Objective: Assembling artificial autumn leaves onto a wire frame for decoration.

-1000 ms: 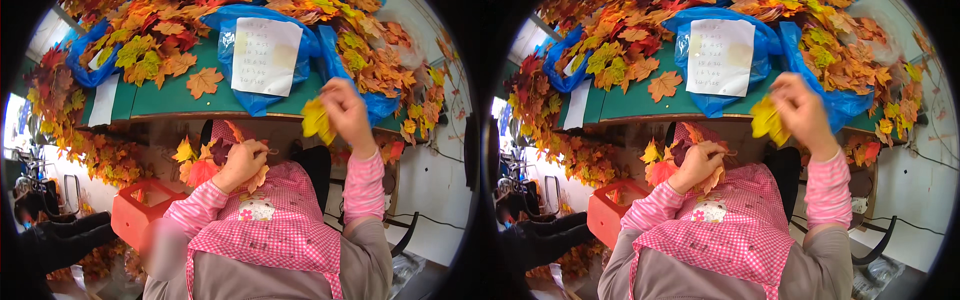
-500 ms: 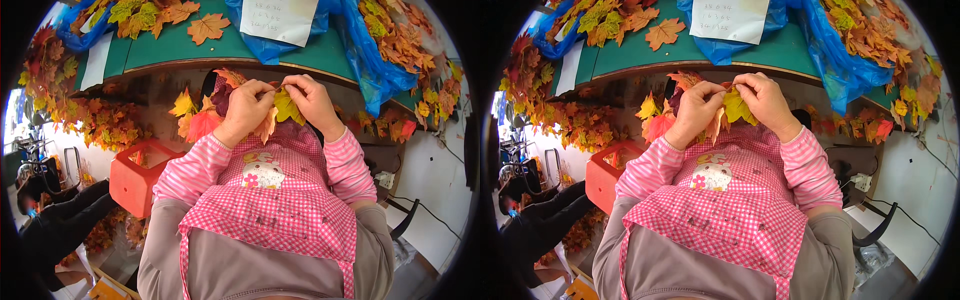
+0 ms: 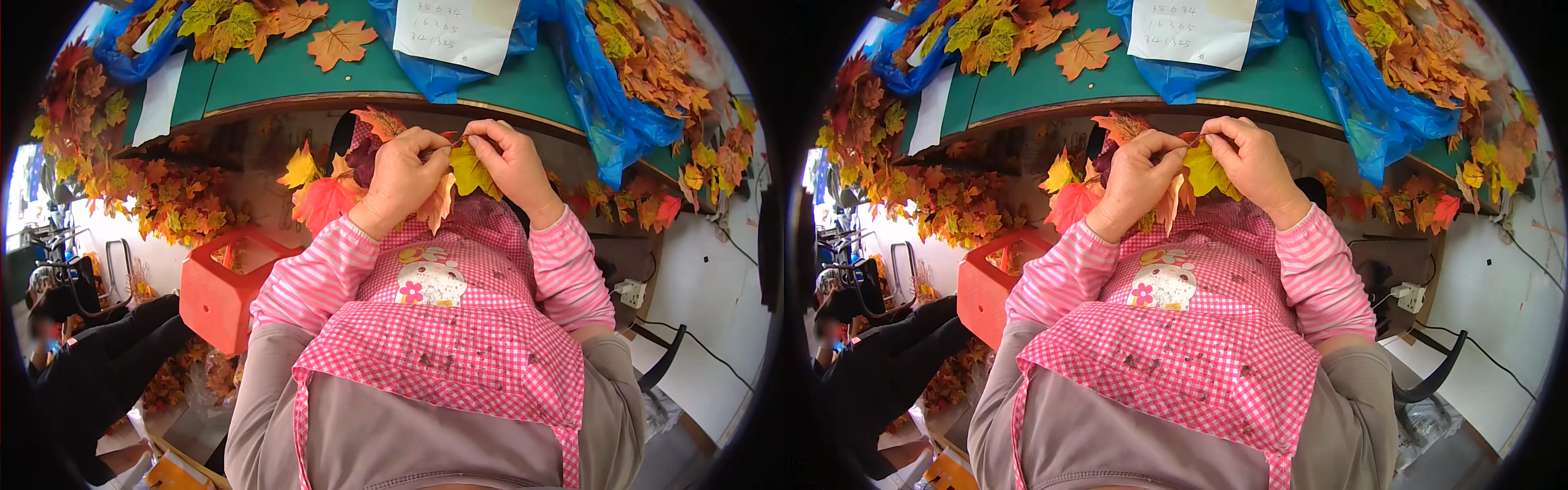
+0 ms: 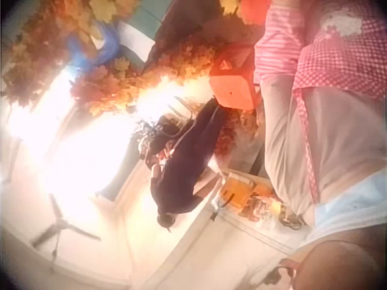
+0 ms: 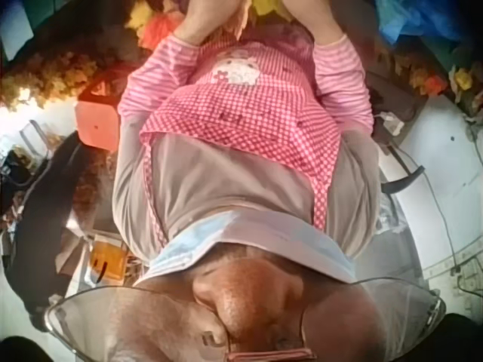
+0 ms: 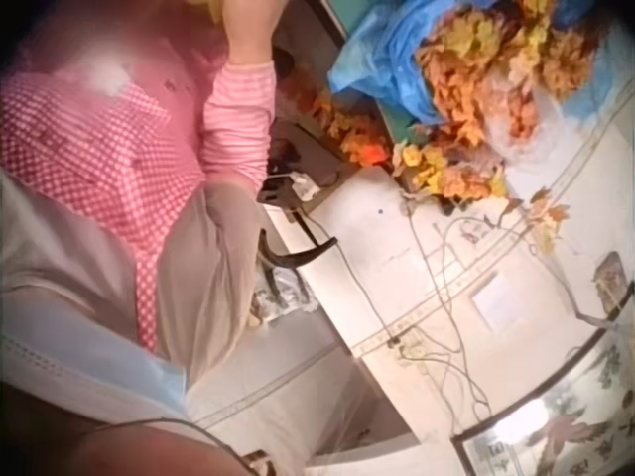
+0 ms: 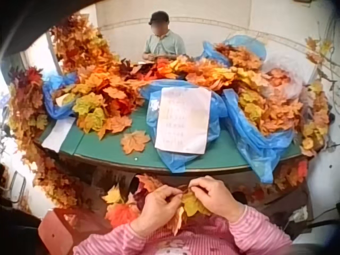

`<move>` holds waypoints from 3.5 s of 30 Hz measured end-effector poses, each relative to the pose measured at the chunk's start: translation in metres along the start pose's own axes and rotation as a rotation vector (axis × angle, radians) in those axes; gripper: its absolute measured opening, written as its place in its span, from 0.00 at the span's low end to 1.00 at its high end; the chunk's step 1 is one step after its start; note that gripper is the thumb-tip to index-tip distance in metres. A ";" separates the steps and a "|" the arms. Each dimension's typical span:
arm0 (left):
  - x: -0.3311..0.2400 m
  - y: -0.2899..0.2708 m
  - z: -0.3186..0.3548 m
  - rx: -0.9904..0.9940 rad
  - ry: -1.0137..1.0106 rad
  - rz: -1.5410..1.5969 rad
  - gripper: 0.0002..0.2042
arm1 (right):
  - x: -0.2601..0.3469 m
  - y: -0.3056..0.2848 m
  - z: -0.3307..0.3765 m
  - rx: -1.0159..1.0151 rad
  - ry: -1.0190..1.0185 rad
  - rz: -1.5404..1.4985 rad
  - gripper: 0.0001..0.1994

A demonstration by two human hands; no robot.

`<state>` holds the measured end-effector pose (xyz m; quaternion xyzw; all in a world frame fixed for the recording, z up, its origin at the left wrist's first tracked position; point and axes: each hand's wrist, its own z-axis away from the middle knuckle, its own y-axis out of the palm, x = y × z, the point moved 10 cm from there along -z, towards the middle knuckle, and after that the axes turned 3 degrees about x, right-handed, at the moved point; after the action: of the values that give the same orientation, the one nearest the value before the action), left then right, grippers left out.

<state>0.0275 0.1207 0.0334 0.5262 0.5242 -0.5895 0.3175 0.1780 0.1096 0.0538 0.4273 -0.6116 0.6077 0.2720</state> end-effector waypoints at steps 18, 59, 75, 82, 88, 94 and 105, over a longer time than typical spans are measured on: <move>0.000 0.005 -0.001 0.039 0.011 -0.079 0.06 | 0.017 0.007 -0.001 0.031 -0.155 0.169 0.08; -0.034 -0.006 0.005 0.063 0.163 -0.355 0.08 | -0.032 0.053 0.042 -0.059 0.238 -0.804 0.19; -0.022 0.016 0.010 0.147 0.057 -0.239 0.08 | -0.020 0.048 0.051 -0.143 0.122 -0.512 0.25; -0.013 -0.001 0.005 0.074 0.072 0.162 0.08 | 0.020 0.031 0.050 -0.142 -0.036 -0.323 0.21; 0.002 0.003 0.007 0.171 0.006 0.295 0.08 | 0.012 -0.015 0.038 -0.299 -0.064 -0.295 0.11; -0.009 0.000 0.008 0.187 0.033 0.361 0.08 | 0.019 0.010 0.015 -0.048 -0.182 -0.039 0.09; -0.019 0.003 0.007 0.307 0.090 0.120 0.23 | -0.022 -0.009 0.005 -0.056 0.085 -0.473 0.04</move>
<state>0.0326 0.1099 0.0502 0.6248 0.4091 -0.6186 0.2442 0.1971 0.1101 0.0388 0.5250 -0.4993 0.5274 0.4438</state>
